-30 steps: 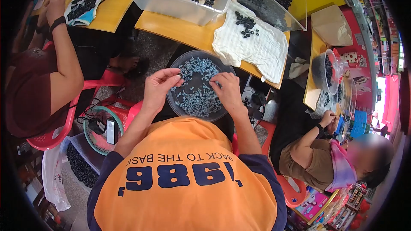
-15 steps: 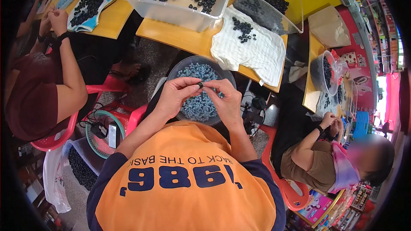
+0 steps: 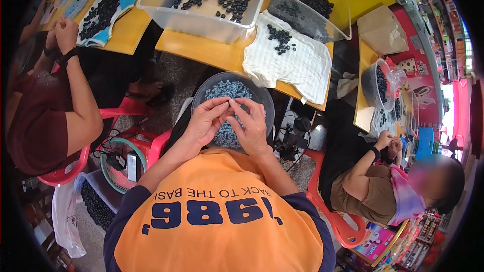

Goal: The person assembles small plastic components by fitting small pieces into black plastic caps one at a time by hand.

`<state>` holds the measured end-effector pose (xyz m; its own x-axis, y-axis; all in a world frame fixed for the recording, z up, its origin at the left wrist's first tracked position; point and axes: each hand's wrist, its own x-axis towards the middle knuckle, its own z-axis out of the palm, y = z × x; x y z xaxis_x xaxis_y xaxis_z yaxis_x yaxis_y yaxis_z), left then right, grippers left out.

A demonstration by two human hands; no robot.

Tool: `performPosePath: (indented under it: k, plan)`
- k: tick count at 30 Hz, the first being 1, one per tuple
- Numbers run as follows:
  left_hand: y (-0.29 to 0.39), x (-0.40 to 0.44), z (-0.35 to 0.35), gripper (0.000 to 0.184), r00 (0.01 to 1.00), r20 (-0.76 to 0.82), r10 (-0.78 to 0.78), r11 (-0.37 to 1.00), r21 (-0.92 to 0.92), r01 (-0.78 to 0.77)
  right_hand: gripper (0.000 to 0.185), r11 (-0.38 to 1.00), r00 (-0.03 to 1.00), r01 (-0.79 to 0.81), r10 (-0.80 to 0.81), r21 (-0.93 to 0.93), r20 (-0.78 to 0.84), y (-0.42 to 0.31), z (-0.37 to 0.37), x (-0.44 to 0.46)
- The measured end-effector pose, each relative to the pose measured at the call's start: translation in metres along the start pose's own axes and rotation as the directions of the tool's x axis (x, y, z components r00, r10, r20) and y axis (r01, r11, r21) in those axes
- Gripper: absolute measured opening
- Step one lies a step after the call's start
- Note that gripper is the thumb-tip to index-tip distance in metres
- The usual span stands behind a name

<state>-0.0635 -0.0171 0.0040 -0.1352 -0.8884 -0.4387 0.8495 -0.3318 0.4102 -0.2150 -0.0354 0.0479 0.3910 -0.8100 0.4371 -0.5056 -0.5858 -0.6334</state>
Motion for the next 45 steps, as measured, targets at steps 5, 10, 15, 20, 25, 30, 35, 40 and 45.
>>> performPosePath:
  k: [5, 10, 15, 20, 25, 30, 35, 40, 45]
  plan:
    - [0.002, 0.001, -0.005, 0.020, 0.998, 0.038, -0.048, 0.994, -0.091, 0.051, 0.028, 0.937, 0.909, -0.317, 0.344, 0.146, -0.234, 0.073, -0.035, 0.035]
    - [0.002, 0.000, -0.013, 0.019, 0.982, 0.145, -0.120, 0.966, -0.210, 0.149, 0.022, 0.937, 0.911, -0.340, 0.308, -0.077, -0.273, 0.183, -0.066, 0.088]
    - [0.005, -0.002, -0.012, 0.018, 0.976, 0.181, -0.120, 0.973, -0.176, 0.152, 0.018, 0.931, 0.960, -0.241, 0.189, -0.274, -0.204, 0.226, -0.059, 0.120]
    - [0.010, 0.000, -0.011, 0.018, 0.971, 0.199, -0.130, 0.977, -0.139, 0.159, 0.018, 0.917, 0.960, -0.256, 0.205, -0.304, -0.190, 0.228, -0.062, 0.119]
    - [0.032, 0.007, 0.015, 0.018, 0.974, 0.208, -0.086, 0.994, -0.054, 0.100, 0.022, 0.828, 0.852, -0.432, 0.504, 0.357, -0.138, 0.146, -0.062, 0.094]
    - [0.037, 0.015, 0.033, 0.018, 0.976, 0.214, -0.026, 0.999, -0.026, 0.032, 0.021, 0.347, 0.783, -0.467, 0.591, 0.814, 0.197, 0.045, -0.039, 0.057]
    - [0.036, -0.001, 0.047, 0.018, 0.980, 0.198, 0.030, 0.999, 0.031, -0.037, 0.019, 0.351, 0.835, -0.428, 0.505, 0.833, 0.216, 0.008, -0.031, 0.040]
    - [0.037, -0.015, 0.053, 0.018, 0.982, 0.159, 0.102, 0.994, 0.019, -0.106, 0.017, 0.586, 0.902, -0.365, 0.415, 0.723, 0.119, -0.011, -0.036, 0.043]
    - [0.038, -0.022, 0.054, 0.018, 0.979, 0.130, 0.159, 0.986, 0.037, -0.165, 0.017, 0.686, 0.905, -0.387, 0.410, 0.616, 0.112, -0.027, -0.037, 0.045]
